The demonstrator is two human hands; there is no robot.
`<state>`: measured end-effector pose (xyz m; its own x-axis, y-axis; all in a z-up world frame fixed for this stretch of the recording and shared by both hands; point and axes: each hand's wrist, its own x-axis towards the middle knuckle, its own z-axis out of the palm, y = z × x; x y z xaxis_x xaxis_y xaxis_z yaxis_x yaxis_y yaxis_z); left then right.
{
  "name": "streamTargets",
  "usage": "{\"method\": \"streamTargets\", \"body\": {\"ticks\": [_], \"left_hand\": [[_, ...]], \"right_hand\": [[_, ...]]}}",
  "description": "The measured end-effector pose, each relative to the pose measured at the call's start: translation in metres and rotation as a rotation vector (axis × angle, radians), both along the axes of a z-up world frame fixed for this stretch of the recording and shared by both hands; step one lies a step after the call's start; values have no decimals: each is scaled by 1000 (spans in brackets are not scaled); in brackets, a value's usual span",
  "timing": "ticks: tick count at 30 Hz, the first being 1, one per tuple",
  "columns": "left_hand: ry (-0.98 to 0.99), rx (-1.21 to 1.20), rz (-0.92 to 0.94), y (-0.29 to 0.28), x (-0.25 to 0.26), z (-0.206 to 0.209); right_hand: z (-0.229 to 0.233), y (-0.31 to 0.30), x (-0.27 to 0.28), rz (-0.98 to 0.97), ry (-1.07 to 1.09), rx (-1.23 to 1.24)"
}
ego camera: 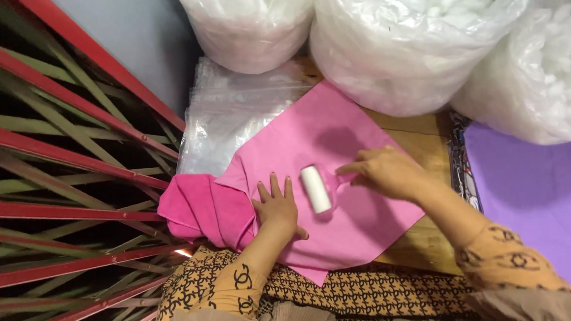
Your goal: Cleaning a pink fabric pouch with a lint roller and then stuffing it with white fiberfill material.
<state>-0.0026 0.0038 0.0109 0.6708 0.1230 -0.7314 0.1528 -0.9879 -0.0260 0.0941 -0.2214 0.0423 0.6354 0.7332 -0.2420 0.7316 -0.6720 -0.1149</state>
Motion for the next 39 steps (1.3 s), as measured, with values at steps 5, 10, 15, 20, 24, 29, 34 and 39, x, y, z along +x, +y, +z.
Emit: {"method": "streamTargets", "body": {"ticks": [5,10,15,20,24,29,34,39], "left_hand": [[-51,-18,-37,7,-4,-16],[-74,44,-154,4,1,-12],[-191,9,-244,-22,-5,18],[-292,-139,-132,-45,2,1],[-452,-227,-16,-51,12,-21],[-555,-249,119,-50,9,-11],[-646,-262,70,-62,4,-25],[-675,-299,-601,-85,11,-41]], "right_hand": [[42,-95,16,-236,-93,-205],[89,-152,-35,-319,-487,-342],[77,-139,-110,-672,-98,-191],[45,-142,-143,-861,-67,-11],[46,-144,-148,-865,-112,68],[43,-149,-143,-864,-125,57],[41,-145,-134,-815,-101,93],[45,-152,-126,-736,-178,94]]}}
